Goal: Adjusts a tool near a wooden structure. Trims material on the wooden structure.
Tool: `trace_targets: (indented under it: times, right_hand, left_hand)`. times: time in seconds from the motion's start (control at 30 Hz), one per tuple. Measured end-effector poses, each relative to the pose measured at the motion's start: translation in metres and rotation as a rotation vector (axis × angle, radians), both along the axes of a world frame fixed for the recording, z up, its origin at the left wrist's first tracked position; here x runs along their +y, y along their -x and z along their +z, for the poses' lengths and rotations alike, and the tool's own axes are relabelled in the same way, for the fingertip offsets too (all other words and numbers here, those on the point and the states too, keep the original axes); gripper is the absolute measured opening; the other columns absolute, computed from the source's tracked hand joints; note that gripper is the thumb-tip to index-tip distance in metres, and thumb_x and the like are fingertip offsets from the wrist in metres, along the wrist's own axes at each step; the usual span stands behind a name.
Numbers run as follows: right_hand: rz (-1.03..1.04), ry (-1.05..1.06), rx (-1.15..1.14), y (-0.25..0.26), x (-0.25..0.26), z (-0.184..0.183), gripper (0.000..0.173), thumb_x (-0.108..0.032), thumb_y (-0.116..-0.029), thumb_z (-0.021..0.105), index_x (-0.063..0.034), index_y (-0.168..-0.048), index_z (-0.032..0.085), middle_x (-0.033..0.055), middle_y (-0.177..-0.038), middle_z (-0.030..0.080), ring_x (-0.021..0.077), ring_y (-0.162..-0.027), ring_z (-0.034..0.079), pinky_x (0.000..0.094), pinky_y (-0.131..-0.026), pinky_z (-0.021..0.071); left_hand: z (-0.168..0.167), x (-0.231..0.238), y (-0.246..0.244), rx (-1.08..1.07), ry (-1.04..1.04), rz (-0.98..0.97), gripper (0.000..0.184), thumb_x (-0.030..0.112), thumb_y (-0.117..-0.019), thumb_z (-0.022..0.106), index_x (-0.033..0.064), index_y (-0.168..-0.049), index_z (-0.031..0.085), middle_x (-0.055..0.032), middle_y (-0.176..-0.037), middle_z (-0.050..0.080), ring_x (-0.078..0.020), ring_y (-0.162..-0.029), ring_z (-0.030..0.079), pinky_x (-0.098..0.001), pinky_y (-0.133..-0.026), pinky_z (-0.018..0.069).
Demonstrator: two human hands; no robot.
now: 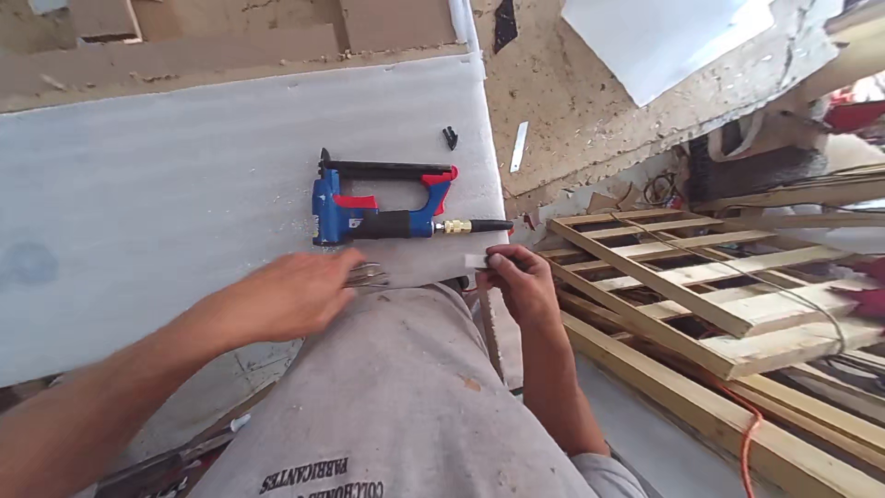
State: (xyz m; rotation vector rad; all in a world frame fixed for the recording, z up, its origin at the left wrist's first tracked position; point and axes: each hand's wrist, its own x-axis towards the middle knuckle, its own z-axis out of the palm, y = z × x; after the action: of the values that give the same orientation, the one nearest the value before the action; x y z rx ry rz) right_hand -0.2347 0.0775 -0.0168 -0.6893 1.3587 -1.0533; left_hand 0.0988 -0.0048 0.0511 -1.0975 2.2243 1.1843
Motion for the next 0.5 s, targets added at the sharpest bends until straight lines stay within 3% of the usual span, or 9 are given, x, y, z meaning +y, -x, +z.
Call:
trace_targets:
  times: [0.07,0.13,0.2,0.27,0.3,0.33,0.4,0.43,0.5]
  right_hand:
    - [-0.151,0.017,-0.068,0.015,-0.002,0.003,0.012,-0.002,-0.1004,0.055,0.001,-0.106,0.066,0.0082,-0.086,0.075,0.0138,-0.069,0.072,0.0275,-0.063,0.0625]
    - [-0.241,0.021,-0.125,0.019,-0.004,0.007,0.014,0.001,-0.1012,0.052,0.0008,-0.107,0.066,0.0104,-0.089,0.075,0.0132,-0.071,0.072,0.0249,-0.064,0.0614]
    - [-0.266,0.02,-0.166,0.015,-0.007,0.008,0.016,0.004,-0.1007,0.052,0.0012,-0.109,0.066,0.0118,-0.09,0.075,0.0134,-0.072,0.072,0.0241,-0.064,0.0612]
    - [-0.236,0.029,-0.193,0.005,-0.01,0.007,0.016,0.005,-0.0991,0.054,0.002,-0.109,0.066,0.0127,-0.091,0.075,0.014,-0.072,0.073,0.025,-0.065,0.0614]
    - [-0.214,0.033,-0.201,-0.003,-0.012,0.007,0.015,0.006,-0.098,0.055,0.0024,-0.109,0.066,0.0132,-0.09,0.075,0.0146,-0.072,0.073,0.0256,-0.065,0.0617]
    - [-0.188,0.033,-0.209,-0.013,-0.015,0.007,0.015,0.006,-0.0968,0.057,0.0031,-0.109,0.065,0.0135,-0.091,0.075,0.0153,-0.072,0.073,0.0263,-0.065,0.0619]
    - [-0.121,0.033,-0.214,-0.037,-0.019,0.01,0.015,0.006,-0.0951,0.061,0.0031,-0.109,0.065,0.0125,-0.092,0.075,0.0158,-0.072,0.073,0.0277,-0.065,0.0629]
    - [-0.086,0.036,-0.22,-0.047,-0.021,0.012,0.015,0.005,-0.0944,0.062,0.003,-0.109,0.065,0.012,-0.092,0.075,0.0159,-0.073,0.073,0.0281,-0.066,0.0631]
    - [-0.03,0.068,-0.239,-0.061,-0.023,0.018,0.015,0.005,-0.0927,0.065,0.003,-0.108,0.065,0.0116,-0.092,0.076,0.0162,-0.073,0.074,0.0291,-0.066,0.0636]
  left_hand:
    - [-0.006,0.008,-0.033,0.033,0.063,0.095,0.046,0.029,-0.1002,0.055,0.0064,-0.14,0.052,-0.0175,-0.09,0.069,-0.0399,-0.079,0.069,-0.0646,-0.069,0.0534]
    - [-0.024,0.022,-0.062,0.035,0.102,0.171,0.046,0.03,-0.0979,0.055,0.0042,-0.136,0.055,-0.0199,-0.094,0.069,-0.0424,-0.082,0.069,-0.068,-0.071,0.0524]
    - [-0.044,0.037,-0.082,0.0,0.138,0.249,0.047,0.03,-0.0959,0.054,0.0024,-0.135,0.056,-0.0235,-0.104,0.069,-0.0466,-0.091,0.069,-0.072,-0.076,0.0506]
    - [-0.056,0.047,-0.085,0.039,0.21,0.337,0.049,0.027,-0.0891,0.057,-0.001,-0.129,0.059,-0.0249,-0.1,0.069,-0.0475,-0.086,0.069,-0.0718,-0.072,0.0507]
    - [-0.058,0.05,-0.079,0.113,0.249,0.404,0.048,0.027,-0.084,0.062,-0.002,-0.122,0.061,-0.0221,-0.089,0.068,-0.0422,-0.075,0.068,-0.0663,-0.064,0.0516]
    - [-0.056,0.052,-0.067,0.22,0.266,0.482,0.046,0.03,-0.0819,0.067,-0.0013,-0.115,0.063,-0.0155,-0.079,0.065,-0.0313,-0.064,0.063,-0.0546,-0.056,0.0514]
    - [-0.05,0.05,-0.034,0.531,0.242,0.652,0.034,0.031,-0.0855,0.072,0.0047,-0.105,0.064,0.0046,-0.071,0.056,-0.002,-0.058,0.05,-0.0219,-0.052,0.0451]
    - [-0.047,0.046,-0.013,0.683,0.202,0.727,0.03,0.028,-0.0885,0.073,0.0049,-0.106,0.065,0.0083,-0.074,0.057,0.0037,-0.06,0.049,-0.0155,-0.054,0.0446]
    - [-0.039,0.032,0.025,0.816,0.142,0.776,0.039,0.034,-0.091,0.074,0.0035,-0.114,0.068,0.007,-0.078,0.062,0.0024,-0.062,0.053,-0.0168,-0.056,0.0475]
